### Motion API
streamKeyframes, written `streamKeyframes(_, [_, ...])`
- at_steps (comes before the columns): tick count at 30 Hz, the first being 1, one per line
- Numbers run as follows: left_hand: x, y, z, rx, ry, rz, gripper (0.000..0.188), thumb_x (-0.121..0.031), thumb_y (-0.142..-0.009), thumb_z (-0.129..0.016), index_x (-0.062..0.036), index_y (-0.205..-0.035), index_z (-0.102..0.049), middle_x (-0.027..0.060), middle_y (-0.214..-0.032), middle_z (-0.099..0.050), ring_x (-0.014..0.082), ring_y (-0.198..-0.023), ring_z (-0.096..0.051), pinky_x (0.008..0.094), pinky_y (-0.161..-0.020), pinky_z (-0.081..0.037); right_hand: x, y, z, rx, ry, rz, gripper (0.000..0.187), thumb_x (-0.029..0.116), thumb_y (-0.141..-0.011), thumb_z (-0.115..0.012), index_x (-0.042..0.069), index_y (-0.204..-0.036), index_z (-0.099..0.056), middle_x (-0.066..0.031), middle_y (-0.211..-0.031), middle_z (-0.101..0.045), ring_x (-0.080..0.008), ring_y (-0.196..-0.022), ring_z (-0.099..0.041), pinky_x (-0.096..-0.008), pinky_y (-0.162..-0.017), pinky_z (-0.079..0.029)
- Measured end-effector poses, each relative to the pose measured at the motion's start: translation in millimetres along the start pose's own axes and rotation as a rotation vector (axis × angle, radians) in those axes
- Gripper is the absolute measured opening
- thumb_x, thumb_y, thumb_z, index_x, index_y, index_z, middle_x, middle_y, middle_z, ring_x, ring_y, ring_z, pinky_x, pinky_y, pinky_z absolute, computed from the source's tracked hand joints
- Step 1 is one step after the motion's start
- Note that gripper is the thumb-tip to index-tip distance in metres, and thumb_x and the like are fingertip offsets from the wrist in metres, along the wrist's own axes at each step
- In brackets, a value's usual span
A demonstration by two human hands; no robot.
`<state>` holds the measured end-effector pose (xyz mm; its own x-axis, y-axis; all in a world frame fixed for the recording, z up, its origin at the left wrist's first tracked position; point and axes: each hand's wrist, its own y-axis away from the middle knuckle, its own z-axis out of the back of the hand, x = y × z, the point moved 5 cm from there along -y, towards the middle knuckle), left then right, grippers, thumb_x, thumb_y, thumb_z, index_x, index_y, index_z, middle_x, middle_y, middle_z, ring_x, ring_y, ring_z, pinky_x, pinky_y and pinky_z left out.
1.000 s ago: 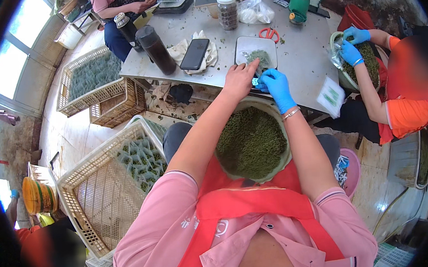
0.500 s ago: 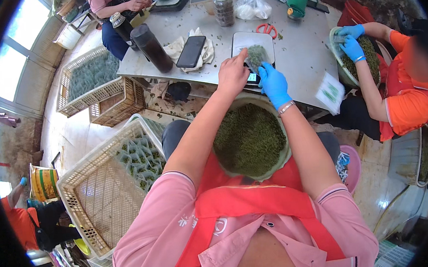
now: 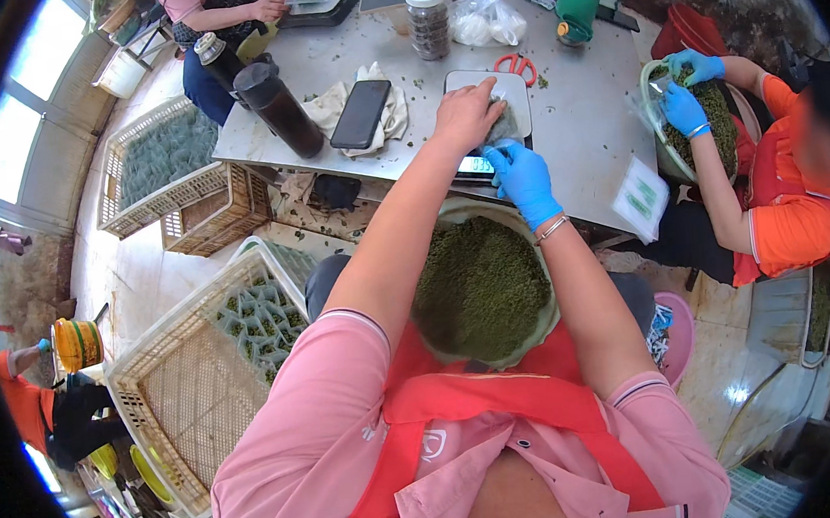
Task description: The person scoops green tea leaves from a bowl on their lap into small plastic bags, weighs each bag on a digital scale, and places the filled bags into a basket. They repeat this process continuously.
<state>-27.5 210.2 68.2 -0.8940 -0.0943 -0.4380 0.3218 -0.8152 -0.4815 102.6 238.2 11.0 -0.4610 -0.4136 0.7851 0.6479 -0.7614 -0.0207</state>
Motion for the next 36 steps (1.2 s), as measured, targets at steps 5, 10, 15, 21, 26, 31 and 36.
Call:
streamKeyframes(5, [7.2,-2.0,-17.9,0.165,-0.072,0.063,0.044,-0.039,-0.09,-0.051,-0.0083,-0.121,-0.053,0.0137,-0.09,-0.067,0.0324,-0.089,-0.062,0.0431,-0.085,-0.044,13.5,-6.5,0.4,-0.218,0.515,0.245,0.028,0.033,-0.084,-0.064,0.006,-0.088,-0.062,-0.009,-0.06,-0.062,-0.0172,-0.045,-0.058,-0.0329,-0.045,-0.046])
streamKeyframes(10, [-1.8,3.2,-18.7,0.048,-0.203,-0.035,0.045,-0.042,-0.089,-0.051,-0.0106,-0.121,-0.054,0.0125,-0.09,-0.067,0.0285,-0.09,-0.062,0.0453,-0.089,-0.042,-0.4,-15.6,-3.3,0.017,-0.168,0.042,0.018,0.022,-0.086,-0.063,0.004,-0.084,-0.061,-0.0061,-0.057,-0.059,-0.0129,-0.044,-0.055,-0.0263,-0.04,-0.042])
streamKeyframes(15, [0.4,2.5,-22.7,-0.043,-0.255,-0.072,0.047,-0.045,-0.087,-0.055,-0.0115,-0.12,-0.055,0.011,-0.092,-0.067,0.0273,-0.091,-0.061,0.0454,-0.09,-0.041,12.3,18.7,15.8,0.368,-0.663,-0.206,0.011,0.013,-0.086,-0.06,0.002,-0.085,-0.061,-0.0034,-0.056,-0.058,-0.0098,-0.043,-0.053,-0.0212,-0.038,-0.039])
streamKeyframes(21, [5.5,8.3,17.5,-0.154,0.164,0.136,0.035,-0.037,-0.086,-0.059,-0.0112,-0.109,-0.062,0.0111,-0.092,-0.067,0.0299,-0.094,-0.059,0.0436,-0.088,-0.041,-3.6,70.6,26.0,0.435,-0.648,-0.212,0.014,0.011,-0.086,-0.059,0.0,-0.094,-0.061,-0.0053,-0.061,-0.06,-0.0115,-0.047,-0.056,-0.0228,-0.043,-0.045])
streamKeyframes(26, [16.9,60.3,49.2,-0.223,0.339,0.148,0.019,-0.02,-0.086,-0.06,-0.0075,-0.1,-0.065,0.0107,-0.083,-0.068,0.026,-0.077,-0.066,0.0347,-0.066,-0.05,6.0,106.4,9.3,0.648,-0.363,-0.114,0.03,0.01,-0.084,-0.06,0.001,-0.112,-0.06,-0.0085,-0.07,-0.063,-0.0124,-0.054,-0.06,-0.0255,-0.046,-0.049])
streamKeyframes(31, [27.8,118.0,56.0,-0.056,0.469,0.378,0.022,-0.017,-0.092,-0.056,-0.0019,-0.108,-0.061,0.0076,-0.09,-0.07,0.0128,-0.088,-0.065,0.0266,-0.078,-0.049,0.6,73.6,20.4,0.083,-0.11,0.096,0.043,0.013,-0.085,-0.059,0.012,-0.127,-0.054,-0.0074,-0.066,-0.061,-0.0154,-0.05,-0.058,-0.0301,-0.05,-0.049])
streamKeyframes(36, [29.1,160.3,50.1,-0.041,0.648,0.552,0.022,-0.016,-0.092,-0.054,-0.0035,-0.109,-0.06,0.0064,-0.086,-0.07,0.0113,-0.077,-0.066,0.0253,-0.07,-0.051,6.5,24.0,15.0,-0.039,0.348,0.122,0.036,0.02,-0.082,-0.06,0.017,-0.118,-0.058,-0.013,-0.075,-0.064,-0.0305,-0.068,-0.062,-0.0412,-0.06,-0.049])
